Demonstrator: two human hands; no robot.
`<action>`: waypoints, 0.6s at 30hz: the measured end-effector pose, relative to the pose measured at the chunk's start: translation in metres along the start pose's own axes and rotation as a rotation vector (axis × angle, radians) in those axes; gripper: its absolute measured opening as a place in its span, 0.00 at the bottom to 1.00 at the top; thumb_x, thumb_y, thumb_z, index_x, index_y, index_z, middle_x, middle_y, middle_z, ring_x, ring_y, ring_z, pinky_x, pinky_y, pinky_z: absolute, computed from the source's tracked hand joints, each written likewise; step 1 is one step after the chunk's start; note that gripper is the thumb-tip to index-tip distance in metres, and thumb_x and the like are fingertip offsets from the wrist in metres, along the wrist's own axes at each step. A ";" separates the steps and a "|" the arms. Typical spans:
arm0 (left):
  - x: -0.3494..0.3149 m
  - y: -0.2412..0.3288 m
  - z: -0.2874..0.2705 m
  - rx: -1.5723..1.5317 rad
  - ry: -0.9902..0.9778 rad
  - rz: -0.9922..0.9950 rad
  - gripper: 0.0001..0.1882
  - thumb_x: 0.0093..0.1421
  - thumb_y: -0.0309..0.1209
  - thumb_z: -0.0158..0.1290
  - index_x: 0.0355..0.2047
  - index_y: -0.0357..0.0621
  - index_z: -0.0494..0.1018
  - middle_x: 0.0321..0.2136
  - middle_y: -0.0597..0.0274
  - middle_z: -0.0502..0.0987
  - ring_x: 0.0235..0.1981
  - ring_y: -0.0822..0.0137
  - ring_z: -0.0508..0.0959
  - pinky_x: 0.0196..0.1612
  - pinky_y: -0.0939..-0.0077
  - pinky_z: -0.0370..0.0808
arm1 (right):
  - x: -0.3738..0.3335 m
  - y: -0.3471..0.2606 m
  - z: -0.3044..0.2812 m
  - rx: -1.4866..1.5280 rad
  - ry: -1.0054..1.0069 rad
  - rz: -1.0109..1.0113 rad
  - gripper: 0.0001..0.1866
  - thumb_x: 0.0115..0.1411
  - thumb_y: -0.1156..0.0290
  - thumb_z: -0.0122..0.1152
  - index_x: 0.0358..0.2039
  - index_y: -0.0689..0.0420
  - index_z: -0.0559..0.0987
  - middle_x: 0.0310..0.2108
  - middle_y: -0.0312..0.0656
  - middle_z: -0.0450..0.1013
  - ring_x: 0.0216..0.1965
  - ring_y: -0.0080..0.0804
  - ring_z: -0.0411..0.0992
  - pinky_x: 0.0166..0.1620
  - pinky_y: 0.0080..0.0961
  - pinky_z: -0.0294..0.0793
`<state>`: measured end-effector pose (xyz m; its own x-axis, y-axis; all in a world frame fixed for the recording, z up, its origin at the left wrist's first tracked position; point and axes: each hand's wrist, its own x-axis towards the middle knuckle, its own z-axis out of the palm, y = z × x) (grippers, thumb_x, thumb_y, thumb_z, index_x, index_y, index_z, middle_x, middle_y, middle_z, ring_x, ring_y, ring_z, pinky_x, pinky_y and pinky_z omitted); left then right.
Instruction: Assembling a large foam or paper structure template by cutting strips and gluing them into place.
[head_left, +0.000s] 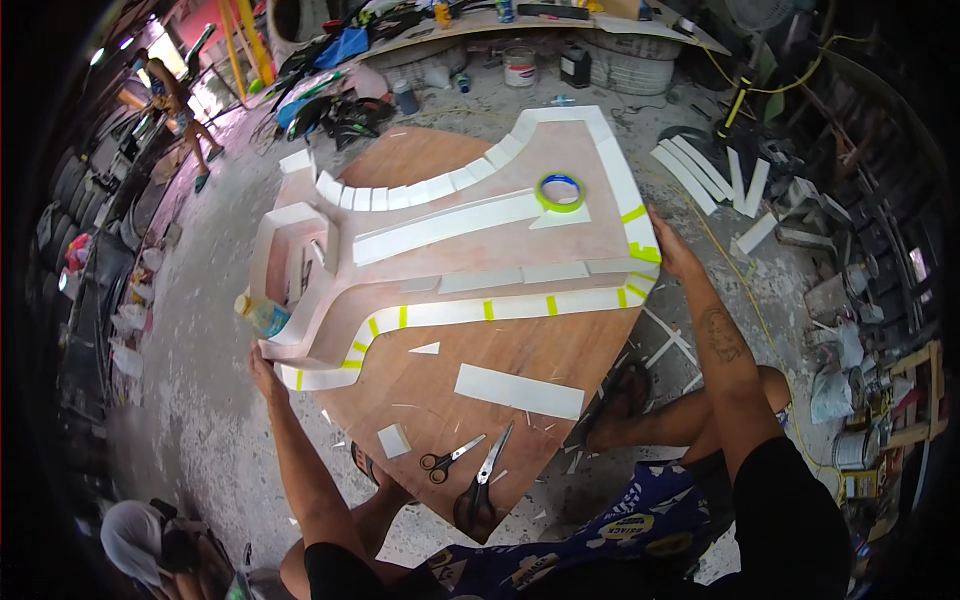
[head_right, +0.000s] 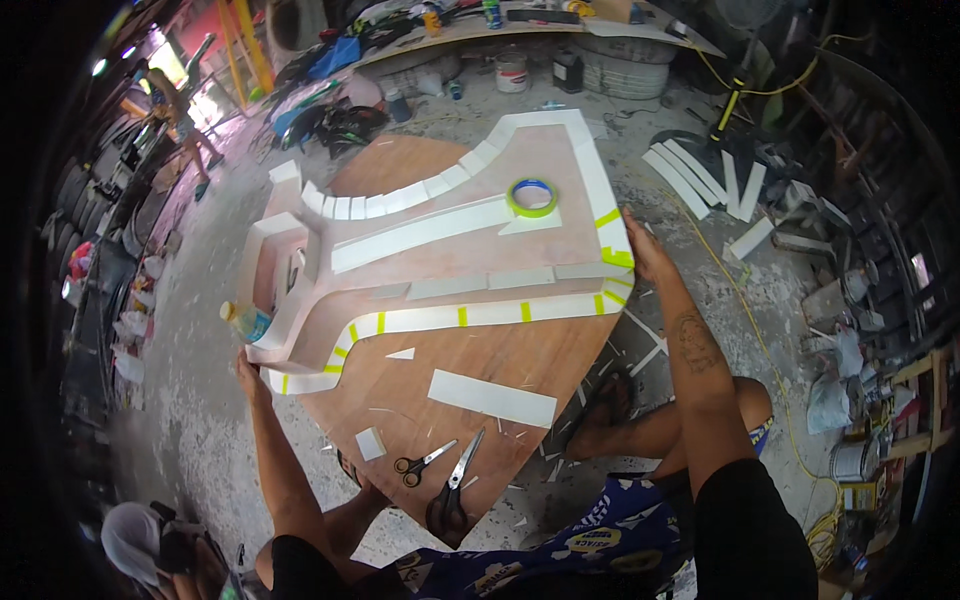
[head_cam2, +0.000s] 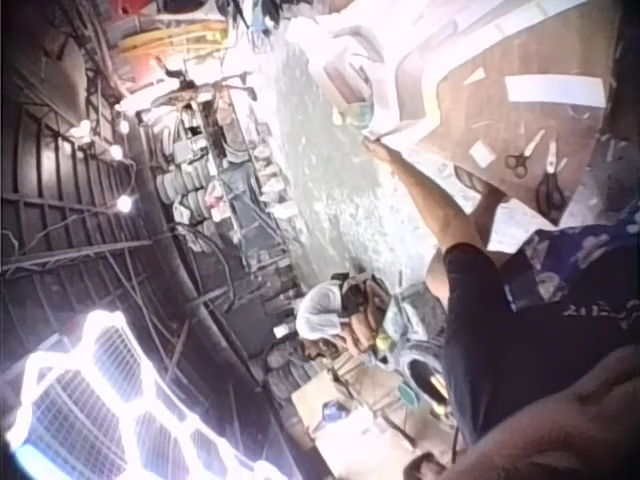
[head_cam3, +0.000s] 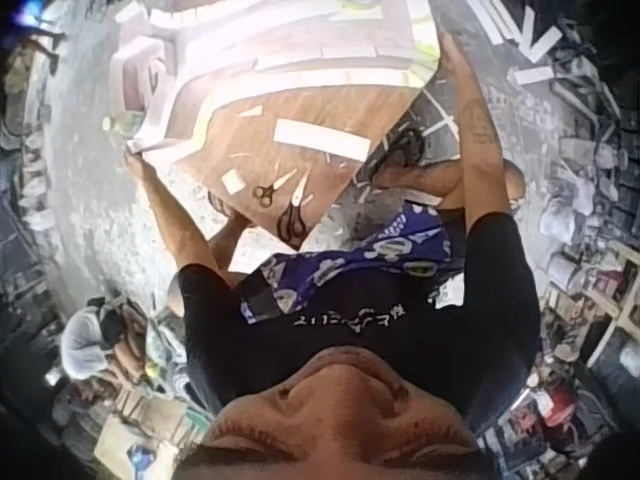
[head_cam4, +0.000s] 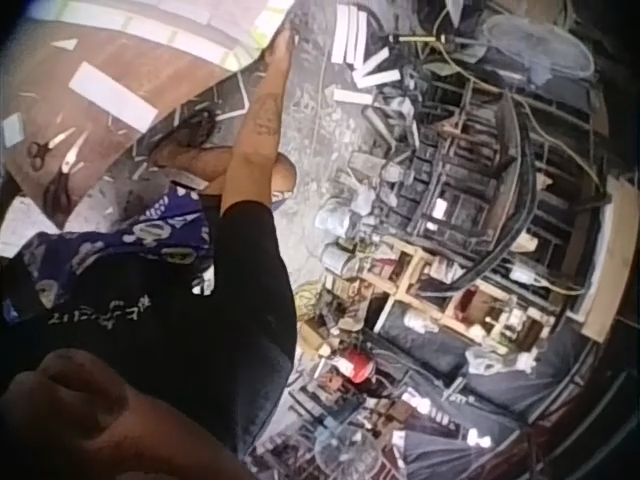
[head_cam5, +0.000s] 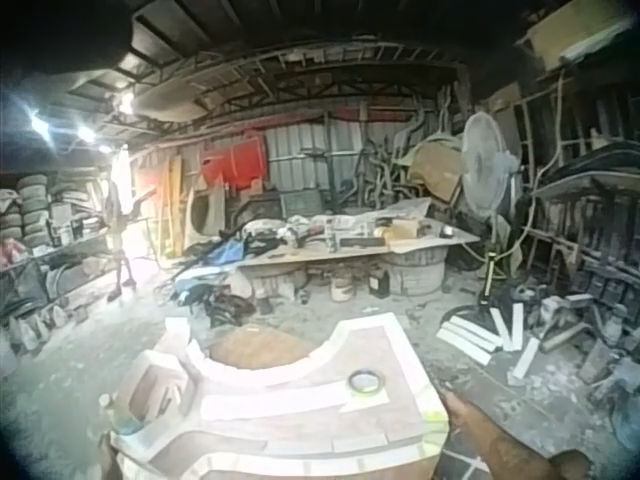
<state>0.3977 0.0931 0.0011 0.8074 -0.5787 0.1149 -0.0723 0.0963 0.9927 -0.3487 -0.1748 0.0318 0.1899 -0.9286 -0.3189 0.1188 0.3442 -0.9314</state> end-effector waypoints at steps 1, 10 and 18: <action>-0.001 0.003 -0.008 0.002 0.024 -0.012 0.25 0.68 0.44 0.44 0.52 0.33 0.68 0.47 0.49 0.74 0.49 0.60 0.75 0.54 0.69 0.71 | 0.005 0.003 0.003 0.008 0.006 -0.006 0.38 0.65 0.38 0.39 0.59 0.59 0.69 0.57 0.44 0.69 0.54 0.34 0.69 0.58 0.31 0.65; -0.053 0.009 0.016 -0.072 0.052 -0.001 0.21 0.67 0.42 0.44 0.47 0.36 0.72 0.43 0.56 0.76 0.44 0.65 0.76 0.50 0.71 0.71 | 0.029 -0.003 -0.060 -0.038 -0.041 0.003 0.30 0.65 0.44 0.41 0.55 0.55 0.73 0.50 0.43 0.74 0.47 0.34 0.74 0.53 0.33 0.71; -0.114 0.042 -0.018 -0.042 0.179 -0.040 0.23 0.66 0.43 0.45 0.49 0.33 0.70 0.45 0.52 0.76 0.46 0.61 0.76 0.52 0.69 0.71 | 0.028 0.006 -0.047 -0.124 -0.007 0.044 0.29 0.66 0.48 0.43 0.56 0.57 0.71 0.51 0.43 0.73 0.49 0.32 0.73 0.51 0.28 0.72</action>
<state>0.3132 0.1783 0.0294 0.9007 -0.4298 0.0634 -0.0167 0.1116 0.9936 -0.3882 -0.2055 0.0087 0.1989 -0.9119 -0.3590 -0.0108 0.3643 -0.9312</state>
